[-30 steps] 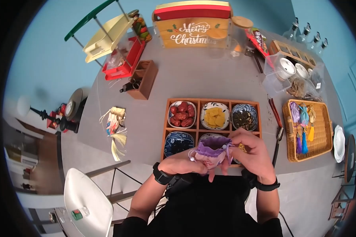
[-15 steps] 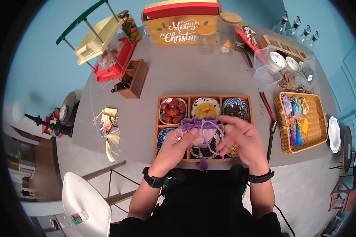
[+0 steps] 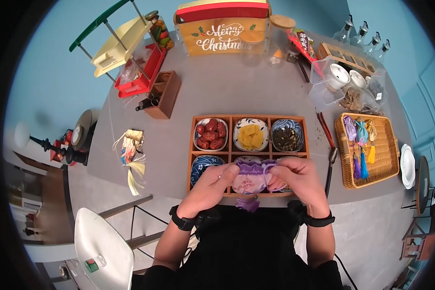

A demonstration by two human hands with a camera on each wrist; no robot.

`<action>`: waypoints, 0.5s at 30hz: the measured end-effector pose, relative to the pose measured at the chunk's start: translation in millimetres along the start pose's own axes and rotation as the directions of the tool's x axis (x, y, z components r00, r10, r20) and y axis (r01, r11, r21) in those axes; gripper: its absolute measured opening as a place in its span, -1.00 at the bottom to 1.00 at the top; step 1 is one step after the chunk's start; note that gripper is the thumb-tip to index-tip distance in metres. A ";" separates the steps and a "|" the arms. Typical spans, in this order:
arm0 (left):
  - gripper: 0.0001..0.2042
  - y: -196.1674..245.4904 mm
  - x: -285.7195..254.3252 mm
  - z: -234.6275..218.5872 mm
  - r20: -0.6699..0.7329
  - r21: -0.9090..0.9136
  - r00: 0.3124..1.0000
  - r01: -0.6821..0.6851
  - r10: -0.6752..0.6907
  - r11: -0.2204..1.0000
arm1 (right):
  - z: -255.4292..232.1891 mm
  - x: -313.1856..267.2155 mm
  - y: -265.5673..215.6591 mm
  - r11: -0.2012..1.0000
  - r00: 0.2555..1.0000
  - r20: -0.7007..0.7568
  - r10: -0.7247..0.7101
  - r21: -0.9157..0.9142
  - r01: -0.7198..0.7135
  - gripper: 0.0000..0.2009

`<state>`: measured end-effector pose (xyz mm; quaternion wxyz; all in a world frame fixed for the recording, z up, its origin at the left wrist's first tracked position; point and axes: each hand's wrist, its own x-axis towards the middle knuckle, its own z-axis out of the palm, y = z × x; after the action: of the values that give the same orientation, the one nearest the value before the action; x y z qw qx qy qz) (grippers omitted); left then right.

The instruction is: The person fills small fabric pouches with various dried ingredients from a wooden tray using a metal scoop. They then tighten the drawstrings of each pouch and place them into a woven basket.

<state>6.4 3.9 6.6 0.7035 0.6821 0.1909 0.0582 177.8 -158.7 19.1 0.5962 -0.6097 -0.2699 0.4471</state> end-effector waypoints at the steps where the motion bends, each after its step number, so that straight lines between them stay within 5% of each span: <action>1: -0.59 2.8 -2.0 -0.3 0.015 0.059 1.000 -0.023 0.022 0.998 | -1.3 -3.7 -1.4 1.000 1.000 0.003 0.005 -0.001 -0.005 -0.77; 3: -0.58 2.8 -2.6 -1.9 0.032 0.117 0.999 -0.048 0.044 0.992 | -4.2 -9.5 -6.5 0.961 0.989 0.007 -0.145 -0.238 0.143 -0.74; 7: -0.57 -5.5 -0.2 -6.9 -0.011 0.103 0.999 -0.031 0.032 0.994 | -11.4 -11.9 -4.9 0.929 0.990 -0.005 -0.143 -0.345 0.133 -0.78; 9: -0.56 -7.8 2.4 -7.6 -0.004 0.083 1.000 -0.015 0.015 0.996 | -16.2 -9.9 -18.5 0.732 0.981 0.129 -0.142 -0.653 0.192 -0.83; 11: -0.52 -2.4 6.2 -9.0 -0.129 -0.062 0.984 -0.129 0.120 0.990 | -25.3 -11.1 -21.4 0.786 0.995 0.067 -0.070 -0.611 0.097 -0.87; 15: -0.43 3.2 12.2 -10.3 -0.188 -0.058 0.975 -0.135 0.122 0.989 | -38.1 -8.7 -23.4 0.810 0.997 -0.056 -0.050 -0.586 0.008 -0.88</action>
<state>14.6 17.9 7.5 0.7012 0.6595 0.2084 0.1731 211.7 -181.4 39.5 0.3954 -0.7743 -0.3830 0.3121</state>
